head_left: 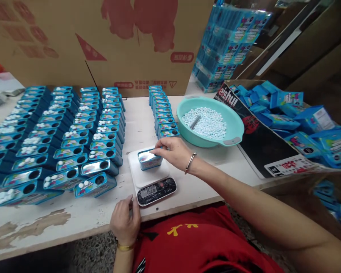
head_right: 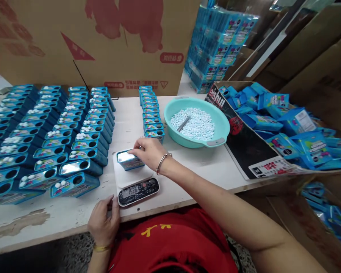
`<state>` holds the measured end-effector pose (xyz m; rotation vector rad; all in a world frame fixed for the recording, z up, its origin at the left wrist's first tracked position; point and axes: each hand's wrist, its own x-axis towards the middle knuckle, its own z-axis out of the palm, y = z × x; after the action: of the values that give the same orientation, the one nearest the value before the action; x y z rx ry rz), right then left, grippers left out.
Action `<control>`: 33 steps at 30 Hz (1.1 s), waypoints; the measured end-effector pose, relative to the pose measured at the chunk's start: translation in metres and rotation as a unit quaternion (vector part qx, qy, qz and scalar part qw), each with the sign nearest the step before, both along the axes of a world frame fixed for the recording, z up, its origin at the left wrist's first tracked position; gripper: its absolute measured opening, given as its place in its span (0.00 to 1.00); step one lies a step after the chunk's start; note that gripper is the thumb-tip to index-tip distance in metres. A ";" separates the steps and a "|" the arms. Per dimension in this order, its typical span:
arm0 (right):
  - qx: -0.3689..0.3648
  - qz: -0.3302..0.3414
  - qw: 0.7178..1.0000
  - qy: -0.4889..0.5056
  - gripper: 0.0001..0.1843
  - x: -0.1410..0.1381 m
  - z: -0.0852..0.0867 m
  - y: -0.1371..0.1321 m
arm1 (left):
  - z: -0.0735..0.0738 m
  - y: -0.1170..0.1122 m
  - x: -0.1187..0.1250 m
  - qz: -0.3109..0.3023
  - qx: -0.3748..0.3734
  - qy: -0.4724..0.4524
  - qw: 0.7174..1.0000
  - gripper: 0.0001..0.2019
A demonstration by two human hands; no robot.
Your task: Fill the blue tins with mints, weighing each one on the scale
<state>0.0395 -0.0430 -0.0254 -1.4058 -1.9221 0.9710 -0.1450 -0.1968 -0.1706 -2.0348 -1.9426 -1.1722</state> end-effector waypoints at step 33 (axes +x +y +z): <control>-0.175 -0.072 0.955 0.230 0.13 0.003 0.008 0.011 | -0.004 -0.001 0.000 0.013 -0.022 -0.032 0.999 0.10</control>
<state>0.0423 -0.0317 -0.0176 -1.3304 -1.3332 1.4696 -0.1447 -0.1975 -0.1748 -2.0095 -2.0352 -1.2149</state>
